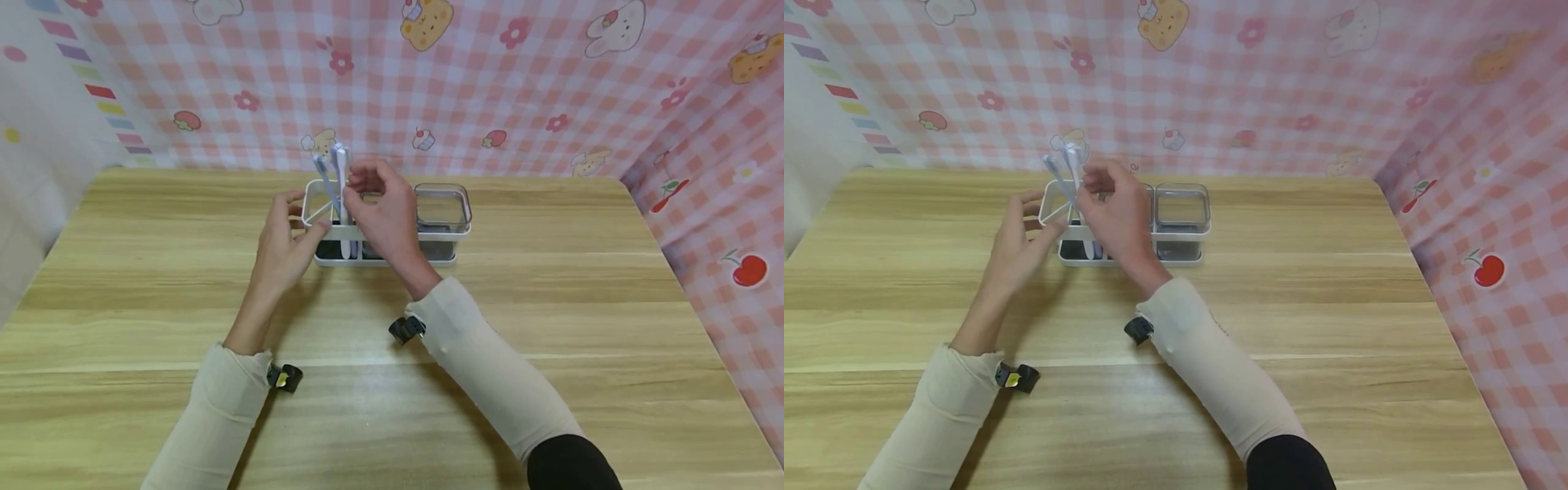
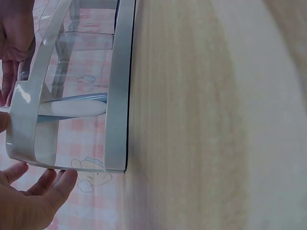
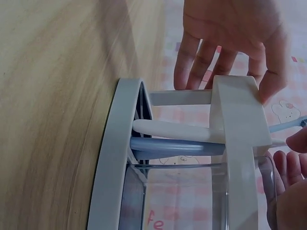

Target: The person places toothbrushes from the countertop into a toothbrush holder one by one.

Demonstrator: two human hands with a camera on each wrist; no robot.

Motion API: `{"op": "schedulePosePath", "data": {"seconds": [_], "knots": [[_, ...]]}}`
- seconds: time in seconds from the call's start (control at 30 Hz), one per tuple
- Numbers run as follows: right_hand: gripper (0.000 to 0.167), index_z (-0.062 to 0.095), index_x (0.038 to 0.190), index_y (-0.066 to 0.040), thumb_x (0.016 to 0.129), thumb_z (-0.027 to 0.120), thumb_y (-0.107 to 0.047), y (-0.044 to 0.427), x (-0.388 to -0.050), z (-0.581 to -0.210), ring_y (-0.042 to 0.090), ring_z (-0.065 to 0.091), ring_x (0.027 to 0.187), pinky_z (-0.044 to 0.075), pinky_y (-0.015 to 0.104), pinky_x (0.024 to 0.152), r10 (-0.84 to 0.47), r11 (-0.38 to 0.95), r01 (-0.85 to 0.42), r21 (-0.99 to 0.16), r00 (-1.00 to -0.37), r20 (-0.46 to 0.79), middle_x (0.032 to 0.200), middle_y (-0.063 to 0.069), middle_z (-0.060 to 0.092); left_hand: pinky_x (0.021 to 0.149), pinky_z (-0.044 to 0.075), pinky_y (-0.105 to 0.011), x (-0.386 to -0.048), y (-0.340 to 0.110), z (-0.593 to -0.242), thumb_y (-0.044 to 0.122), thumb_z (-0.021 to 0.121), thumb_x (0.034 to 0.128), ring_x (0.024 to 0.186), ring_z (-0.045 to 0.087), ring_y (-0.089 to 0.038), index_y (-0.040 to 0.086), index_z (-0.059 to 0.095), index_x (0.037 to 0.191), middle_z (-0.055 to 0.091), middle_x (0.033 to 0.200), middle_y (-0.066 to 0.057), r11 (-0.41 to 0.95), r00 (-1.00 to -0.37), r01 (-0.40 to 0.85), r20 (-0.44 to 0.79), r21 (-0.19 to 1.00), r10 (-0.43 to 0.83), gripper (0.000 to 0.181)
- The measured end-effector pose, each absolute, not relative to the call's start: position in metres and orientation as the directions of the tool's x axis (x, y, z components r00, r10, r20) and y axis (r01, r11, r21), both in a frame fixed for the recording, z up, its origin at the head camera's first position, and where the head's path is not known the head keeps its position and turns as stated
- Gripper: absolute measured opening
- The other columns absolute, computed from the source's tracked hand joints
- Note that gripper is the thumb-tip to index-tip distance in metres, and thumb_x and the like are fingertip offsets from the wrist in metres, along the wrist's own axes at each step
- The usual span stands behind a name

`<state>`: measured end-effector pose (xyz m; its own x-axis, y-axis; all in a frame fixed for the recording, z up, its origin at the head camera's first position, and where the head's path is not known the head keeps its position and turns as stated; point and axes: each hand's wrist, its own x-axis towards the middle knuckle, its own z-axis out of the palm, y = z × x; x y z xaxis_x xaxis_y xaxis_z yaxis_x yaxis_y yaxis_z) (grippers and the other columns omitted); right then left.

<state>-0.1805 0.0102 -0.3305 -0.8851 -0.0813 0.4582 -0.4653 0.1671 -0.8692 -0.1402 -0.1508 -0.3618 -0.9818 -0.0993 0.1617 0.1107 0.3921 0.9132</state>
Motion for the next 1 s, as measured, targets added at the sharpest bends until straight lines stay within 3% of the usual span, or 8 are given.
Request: {"op": "schedulePosePath", "data": {"seconds": [0.2,0.73,1.0], "knots": [[0.026,0.066,0.113,0.005,0.087,0.069,0.007,0.017,-0.18,-0.329,0.023,0.066,0.093,0.059,0.034,0.083,-0.078,0.126,-0.441,-0.888,-0.897,0.434,0.104,0.019,0.068,0.098,0.05,-0.042,-0.141,-0.15,-0.362,0.023,0.066,0.0944,0.112,0.052,-0.028,0.004,0.042,0.145,0.053,0.127,-0.018,0.391,-0.983,0.111,0.16,0.914,-0.093,0.059],[0.021,0.068,0.112,-0.001,0.091,0.069,-0.003,0.04,-0.166,-0.326,0.019,0.067,0.09,0.06,0.032,0.075,-0.12,0.175,-0.442,-0.88,-0.897,0.426,0.1,0.009,0.07,0.1,0.05,-0.043,-0.14,-0.155,-0.364,0.024,0.065,0.0952,0.115,0.052,-0.029,0.003,0.041,0.147,0.053,0.128,-0.019,0.43,-0.983,0.095,0.153,0.898,-0.102,0.06],[0.025,0.068,0.118,0.0,0.094,0.067,-0.006,0.063,-0.159,-0.324,0.017,0.066,0.094,0.059,0.035,0.077,-0.169,0.294,-0.542,-0.787,-0.84,0.516,0.106,0.011,0.071,0.098,0.046,-0.055,-0.132,-0.154,-0.355,0.032,0.066,0.0938,0.12,0.052,-0.035,0.004,0.046,0.144,0.052,0.136,-0.018,0.603,-0.964,0.147,0.251,0.784,-0.092,0.06]]}}
